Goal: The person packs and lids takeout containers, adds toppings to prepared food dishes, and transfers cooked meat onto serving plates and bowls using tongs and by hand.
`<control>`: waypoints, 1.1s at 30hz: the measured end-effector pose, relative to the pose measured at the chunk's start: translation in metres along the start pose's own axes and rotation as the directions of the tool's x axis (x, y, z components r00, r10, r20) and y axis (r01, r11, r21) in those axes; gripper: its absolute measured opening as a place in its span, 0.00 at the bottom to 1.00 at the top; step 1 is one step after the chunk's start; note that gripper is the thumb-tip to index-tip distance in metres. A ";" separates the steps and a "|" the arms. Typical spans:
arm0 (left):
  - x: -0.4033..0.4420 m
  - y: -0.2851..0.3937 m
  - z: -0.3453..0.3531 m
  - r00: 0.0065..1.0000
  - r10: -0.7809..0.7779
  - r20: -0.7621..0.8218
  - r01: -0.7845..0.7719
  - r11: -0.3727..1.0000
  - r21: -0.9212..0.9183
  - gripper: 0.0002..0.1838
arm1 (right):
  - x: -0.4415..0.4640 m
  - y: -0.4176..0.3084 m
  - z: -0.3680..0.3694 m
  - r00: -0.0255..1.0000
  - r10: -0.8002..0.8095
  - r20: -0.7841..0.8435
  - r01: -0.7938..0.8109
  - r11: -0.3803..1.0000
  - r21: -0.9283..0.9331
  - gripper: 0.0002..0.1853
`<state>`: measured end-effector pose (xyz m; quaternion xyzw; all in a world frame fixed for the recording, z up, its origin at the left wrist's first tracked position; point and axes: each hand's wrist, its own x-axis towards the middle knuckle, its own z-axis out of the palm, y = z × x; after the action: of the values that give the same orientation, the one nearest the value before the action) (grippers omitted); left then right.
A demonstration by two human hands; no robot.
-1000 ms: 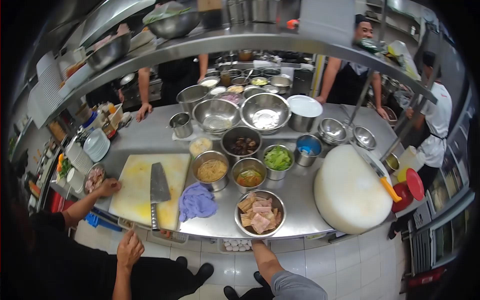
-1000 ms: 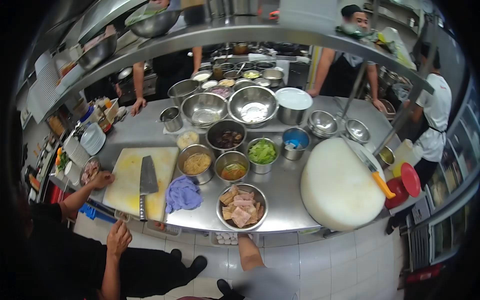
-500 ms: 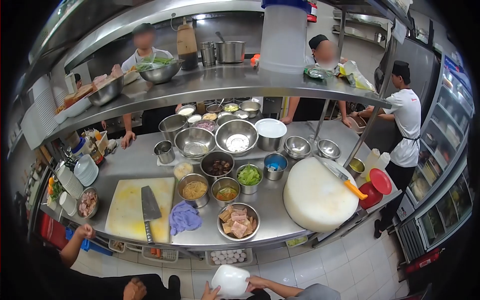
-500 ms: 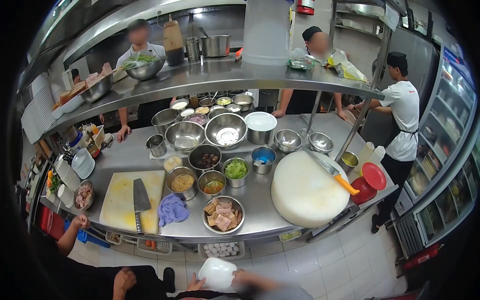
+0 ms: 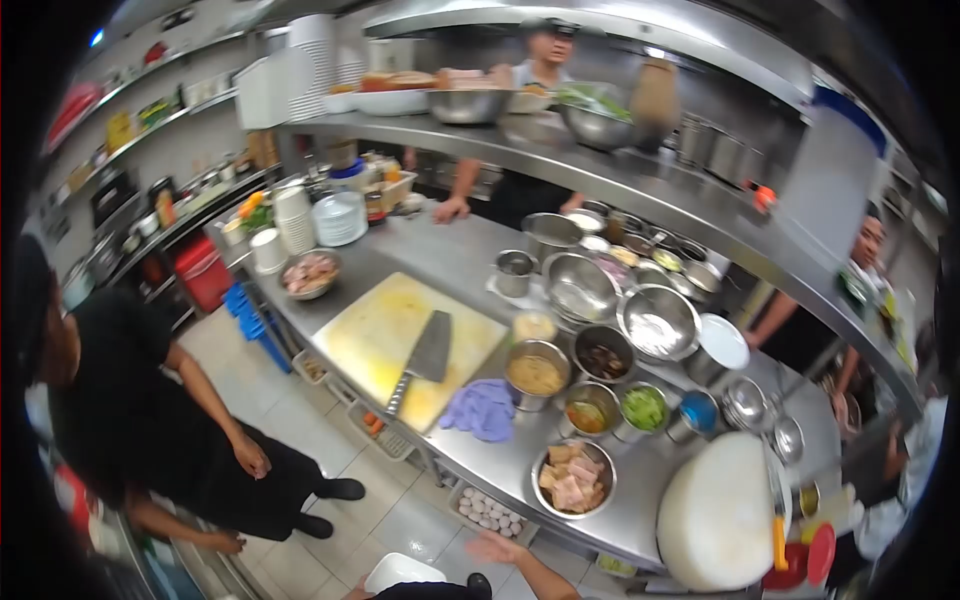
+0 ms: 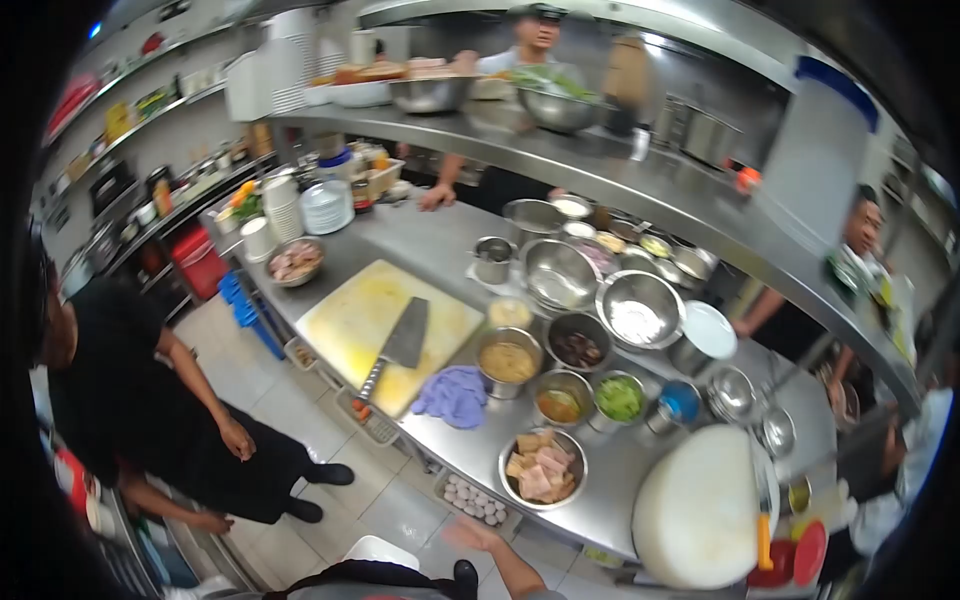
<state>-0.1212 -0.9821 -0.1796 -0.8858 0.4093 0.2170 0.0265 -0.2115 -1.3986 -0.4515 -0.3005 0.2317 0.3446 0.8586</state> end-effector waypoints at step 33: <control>0.000 0.095 0.075 0.817 -0.562 0.126 0.402 0.399 -0.824 0.17 | 0.043 -0.042 -0.086 0.653 -0.593 -0.471 0.734 0.649 0.201 0.21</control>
<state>-0.2185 -1.0285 -0.2351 -0.8866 -0.0148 0.2871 -0.3624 -0.1688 -1.4615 -0.5234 -0.2535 0.3185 -0.1137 0.9063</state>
